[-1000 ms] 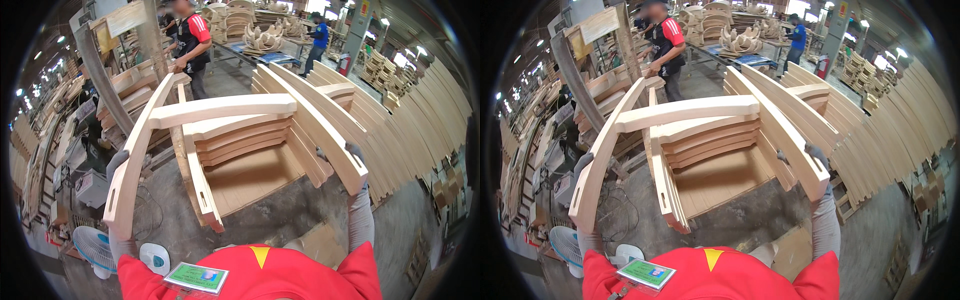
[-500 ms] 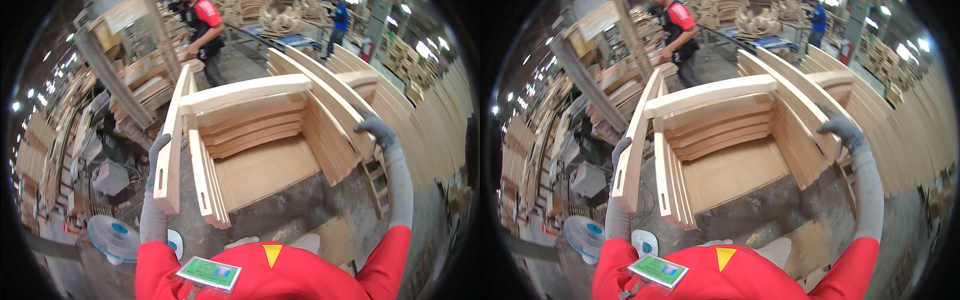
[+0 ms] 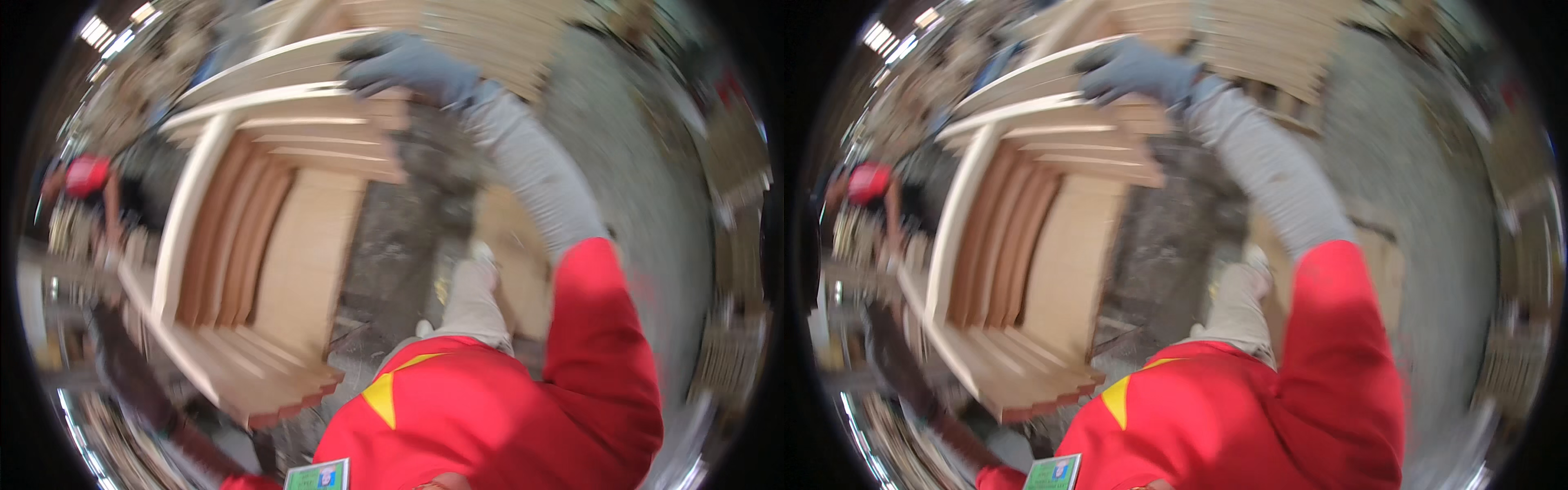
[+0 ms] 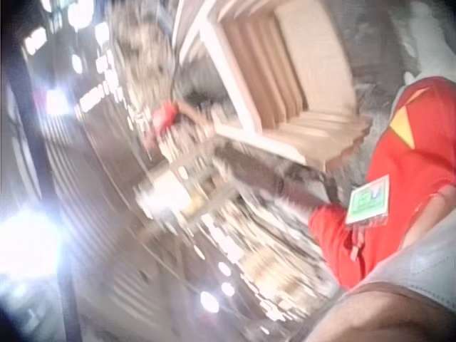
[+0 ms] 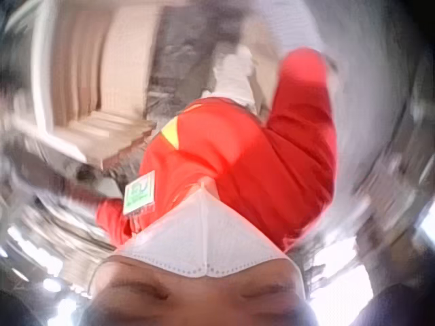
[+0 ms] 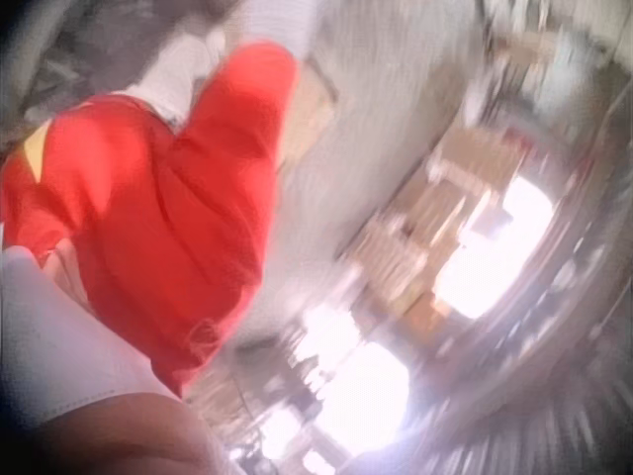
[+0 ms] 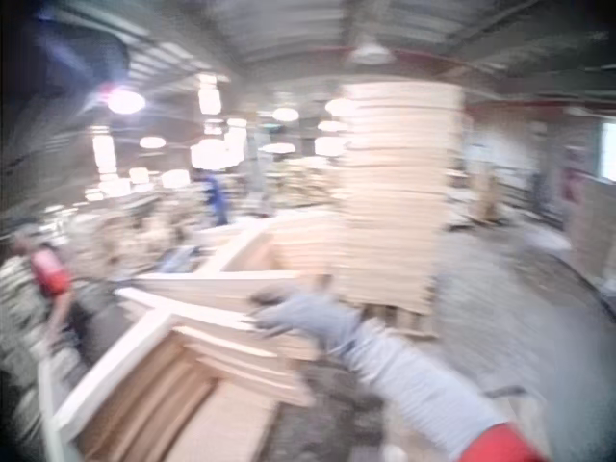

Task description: The person applies a white adhesive to the edges of wooden furniture components using a brush and a small container. They handle multiple wooden pieces, lifting and repositioning them on a workbench while working in a factory environment.

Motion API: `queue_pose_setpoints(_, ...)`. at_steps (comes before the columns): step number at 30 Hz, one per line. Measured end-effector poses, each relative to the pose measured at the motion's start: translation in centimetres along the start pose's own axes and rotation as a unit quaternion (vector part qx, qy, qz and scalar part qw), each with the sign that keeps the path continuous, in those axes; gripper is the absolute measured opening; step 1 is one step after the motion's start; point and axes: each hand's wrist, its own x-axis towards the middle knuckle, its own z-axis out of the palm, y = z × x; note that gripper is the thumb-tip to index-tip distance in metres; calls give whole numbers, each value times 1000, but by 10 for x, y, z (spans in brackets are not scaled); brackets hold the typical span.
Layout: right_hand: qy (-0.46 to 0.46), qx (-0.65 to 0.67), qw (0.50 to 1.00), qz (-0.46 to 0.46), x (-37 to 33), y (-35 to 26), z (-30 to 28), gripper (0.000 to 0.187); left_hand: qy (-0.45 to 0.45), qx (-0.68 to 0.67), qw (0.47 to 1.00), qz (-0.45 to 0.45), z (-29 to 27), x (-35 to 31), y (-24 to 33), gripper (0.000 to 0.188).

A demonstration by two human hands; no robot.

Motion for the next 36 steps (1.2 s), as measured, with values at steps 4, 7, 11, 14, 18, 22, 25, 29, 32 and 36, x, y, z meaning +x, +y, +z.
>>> queue_pose_setpoints(4,128,101,987,15,-137,98,11,36,-165,-103,981,-23,86,59,30,53)
queue_pose_setpoints(7,186,-217,958,-28,-275,198,44,32,-334,-89,938,33,178,72,50,52)
queue_pose_setpoints(11,318,86,932,149,-433,227,107,30,-505,-83,859,-12,300,34,88,56)
queue_pose_setpoints(14,319,-175,916,171,-539,239,123,36,-597,-7,802,5,376,4,92,60)
queue_pose_setpoints(18,573,451,680,78,-630,229,140,34,-697,-38,711,-85,469,-53,77,64)
queue_pose_setpoints(22,568,452,684,69,-701,250,159,31,-721,89,674,-132,561,-129,27,47)
queue_pose_setpoints(25,614,455,623,167,-746,276,148,27,-652,-107,684,-308,610,-225,-17,34)
queue_pose_setpoints(29,637,540,486,259,-783,286,101,18,-660,-41,694,-284,627,-363,-103,21)
queue_pose_setpoints(32,597,656,415,202,-873,362,85,17,-774,161,610,59,620,-462,-116,23)
queue_pose_setpoints(36,693,507,418,297,-946,437,3,17,-791,161,591,-16,579,-591,-145,24)
